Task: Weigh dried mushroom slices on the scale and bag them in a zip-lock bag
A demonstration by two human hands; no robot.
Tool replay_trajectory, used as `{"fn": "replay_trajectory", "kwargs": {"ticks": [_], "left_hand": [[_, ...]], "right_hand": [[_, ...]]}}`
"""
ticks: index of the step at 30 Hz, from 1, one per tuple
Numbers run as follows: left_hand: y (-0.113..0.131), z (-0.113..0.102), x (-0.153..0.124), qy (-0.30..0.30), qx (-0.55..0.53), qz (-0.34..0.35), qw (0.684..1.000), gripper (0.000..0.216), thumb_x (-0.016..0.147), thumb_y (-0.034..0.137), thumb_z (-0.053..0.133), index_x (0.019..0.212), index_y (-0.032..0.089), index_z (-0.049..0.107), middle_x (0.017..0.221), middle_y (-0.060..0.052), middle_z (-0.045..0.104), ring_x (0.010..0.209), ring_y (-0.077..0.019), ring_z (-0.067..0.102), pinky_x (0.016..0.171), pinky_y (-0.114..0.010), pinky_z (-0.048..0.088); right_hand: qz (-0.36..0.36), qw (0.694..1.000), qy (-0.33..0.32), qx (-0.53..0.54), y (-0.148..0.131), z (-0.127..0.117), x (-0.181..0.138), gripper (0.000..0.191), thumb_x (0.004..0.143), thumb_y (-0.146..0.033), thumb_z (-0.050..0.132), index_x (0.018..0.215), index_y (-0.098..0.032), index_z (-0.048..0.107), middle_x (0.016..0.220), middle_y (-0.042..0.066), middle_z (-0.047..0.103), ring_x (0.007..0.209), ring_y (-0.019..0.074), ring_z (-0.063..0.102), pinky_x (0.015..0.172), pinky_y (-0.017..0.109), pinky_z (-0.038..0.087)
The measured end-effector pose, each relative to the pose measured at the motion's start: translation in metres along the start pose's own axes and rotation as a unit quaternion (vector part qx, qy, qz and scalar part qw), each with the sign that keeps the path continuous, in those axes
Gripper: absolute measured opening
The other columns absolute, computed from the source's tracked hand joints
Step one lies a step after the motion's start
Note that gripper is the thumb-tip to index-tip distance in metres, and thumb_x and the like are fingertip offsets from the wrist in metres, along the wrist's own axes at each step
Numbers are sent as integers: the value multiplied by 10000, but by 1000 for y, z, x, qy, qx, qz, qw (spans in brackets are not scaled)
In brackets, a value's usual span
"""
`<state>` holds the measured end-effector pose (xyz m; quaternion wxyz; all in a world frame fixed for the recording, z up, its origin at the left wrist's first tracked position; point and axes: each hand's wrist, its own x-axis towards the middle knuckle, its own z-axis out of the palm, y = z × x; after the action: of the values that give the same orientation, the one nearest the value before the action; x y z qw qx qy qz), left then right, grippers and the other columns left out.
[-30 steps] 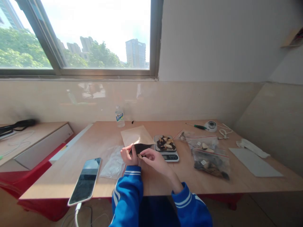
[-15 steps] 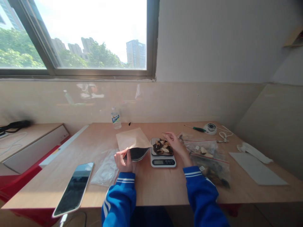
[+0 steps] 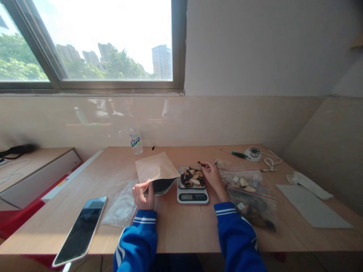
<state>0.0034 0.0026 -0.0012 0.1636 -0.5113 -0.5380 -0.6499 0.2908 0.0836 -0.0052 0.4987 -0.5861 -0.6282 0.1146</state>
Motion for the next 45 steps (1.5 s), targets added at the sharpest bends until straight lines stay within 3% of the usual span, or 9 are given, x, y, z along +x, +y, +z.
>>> {"fn": "replay_trajectory", "kwargs": {"ticks": [6, 15, 23, 28, 32, 35, 40, 45], "left_hand": [[0, 1, 1, -9, -2, 9, 1000, 93, 816, 260, 593, 812, 173, 624, 769, -38, 644, 747, -177, 568, 685, -329, 459], [-2, 2, 0, 4, -4, 37, 999, 62, 807, 228, 603, 824, 173, 626, 768, -31, 642, 725, -180, 564, 690, -332, 430], [-2, 2, 0, -12, 2, 8, 1000, 109, 815, 294, 585, 805, 192, 622, 761, -36, 641, 731, -191, 570, 699, -350, 446], [-2, 2, 0, -7, -6, 20, 1000, 80, 812, 266, 590, 817, 192, 618, 770, -36, 637, 741, -187, 556, 702, -340, 442], [2, 0, 0, -13, -1, -10, 1000, 96, 815, 282, 585, 807, 189, 611, 787, -40, 637, 756, -188, 550, 718, -346, 439], [5, 0, 0, -17, -4, -14, 1000, 112, 815, 291, 584, 800, 184, 611, 777, -46, 633, 758, -191, 548, 721, -348, 438], [4, 0, 0, -28, -7, -24, 999, 145, 816, 319, 576, 795, 179, 610, 771, -56, 632, 760, -199, 544, 721, -353, 438], [2, 1, 0, -26, -7, -27, 999, 177, 815, 348, 568, 783, 181, 617, 765, -56, 639, 748, -193, 546, 715, -348, 445]], "right_hand": [[-3, 1000, -19, 15, 2, -1, -4, 270, 820, -340, 468, 980, -199, 633, 985, 77, 670, 891, 211, 610, 797, 358, 478], [-17, 997, -51, -59, -13, -9, -9, 283, 785, -197, 466, 999, -214, 650, 967, 57, 667, 916, 205, 598, 830, 360, 467], [-48, 999, -1, -22, -10, -7, -10, 279, 801, -242, 457, 1006, -192, 640, 1007, 84, 672, 852, 210, 624, 765, 366, 495], [-35, 998, -40, -29, -9, -7, -13, 233, 843, -263, 457, 958, -230, 658, 960, 68, 692, 900, 219, 631, 778, 362, 496], [-80, 996, 22, -15, -9, -7, -17, 277, 885, -282, 399, 985, -190, 640, 1063, 101, 645, 1027, 222, 577, 889, 392, 458], [-121, 990, 63, -35, -15, -9, -30, 260, 890, -283, 406, 968, -189, 635, 1025, 99, 610, 1017, 220, 550, 916, 402, 435], [-200, 976, -4, -83, -37, -10, -57, 222, 841, -317, 523, 1007, -223, 636, 1114, 96, 546, 1067, 242, 509, 935, 416, 409], [-221, 966, -59, -119, -51, -3, -67, 299, 785, -360, 601, 1051, -227, 631, 1189, 113, 511, 1111, 283, 484, 927, 444, 399]]}}
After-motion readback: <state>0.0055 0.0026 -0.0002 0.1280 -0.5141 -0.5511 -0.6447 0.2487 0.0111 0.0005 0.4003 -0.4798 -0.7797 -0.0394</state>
